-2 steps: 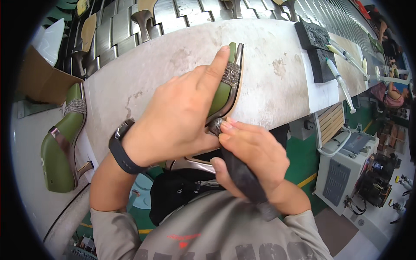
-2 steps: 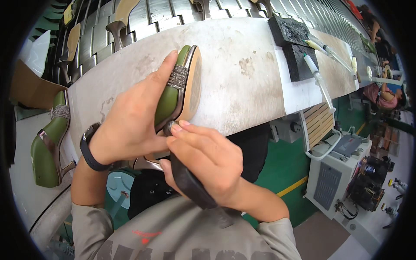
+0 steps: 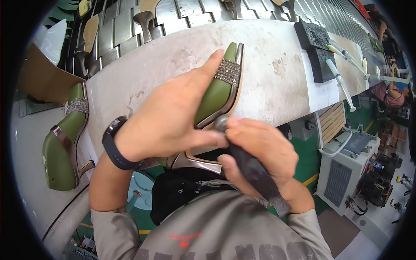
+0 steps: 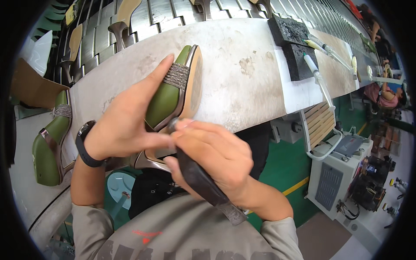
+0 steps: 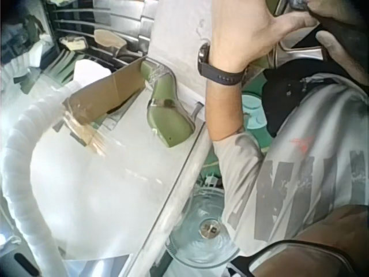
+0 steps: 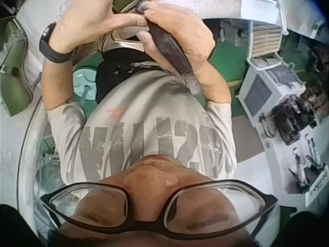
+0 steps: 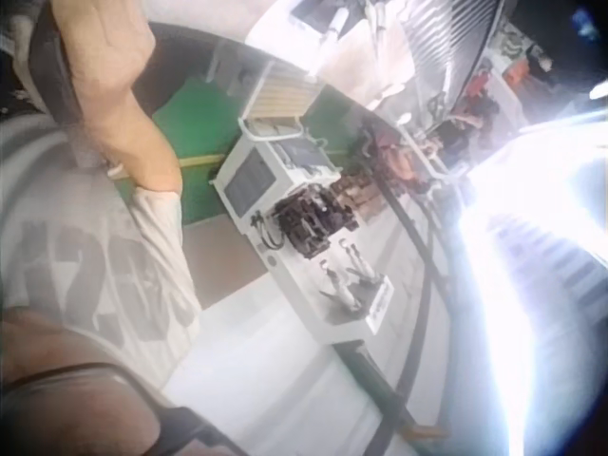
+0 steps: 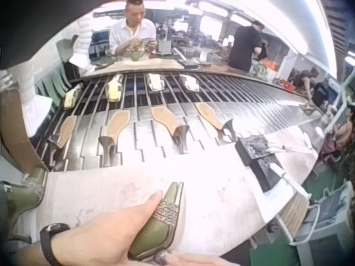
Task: The person uses a hammer to secure the edges of a green high-heeled shoe upper and then aligns and presses a matching sole component onto the bottom of the shoe.
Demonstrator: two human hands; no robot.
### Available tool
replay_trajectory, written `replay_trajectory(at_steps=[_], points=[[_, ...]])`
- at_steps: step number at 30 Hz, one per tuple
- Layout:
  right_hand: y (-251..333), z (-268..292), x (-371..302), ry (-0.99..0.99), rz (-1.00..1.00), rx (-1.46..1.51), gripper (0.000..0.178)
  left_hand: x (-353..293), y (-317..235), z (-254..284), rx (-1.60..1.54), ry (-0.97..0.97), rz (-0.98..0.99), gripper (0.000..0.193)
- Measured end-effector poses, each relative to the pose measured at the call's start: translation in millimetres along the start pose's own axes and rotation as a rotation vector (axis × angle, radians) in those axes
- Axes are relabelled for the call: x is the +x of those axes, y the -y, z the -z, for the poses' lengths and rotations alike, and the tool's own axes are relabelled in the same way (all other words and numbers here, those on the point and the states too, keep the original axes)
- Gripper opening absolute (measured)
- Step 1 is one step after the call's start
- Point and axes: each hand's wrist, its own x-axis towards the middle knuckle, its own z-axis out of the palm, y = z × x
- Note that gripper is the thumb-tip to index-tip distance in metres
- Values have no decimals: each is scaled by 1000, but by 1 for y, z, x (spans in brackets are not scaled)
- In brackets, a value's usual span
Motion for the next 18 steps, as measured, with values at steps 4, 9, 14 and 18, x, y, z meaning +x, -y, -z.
replay_trajectory(at_steps=[4,9,14,18], points=[[-3,4,2,4,64,-82,35,-15,14,3,-25,-96,34,66],[6,-19,-7,32,-11,65,38,-14,13,-1,-69,-112,71,46],[5,-24,-9,106,-115,258,42,-16,17,-4,-14,-167,10,47],[2,-25,-8,135,-75,278,44,-15,16,-4,-14,-167,2,48]])
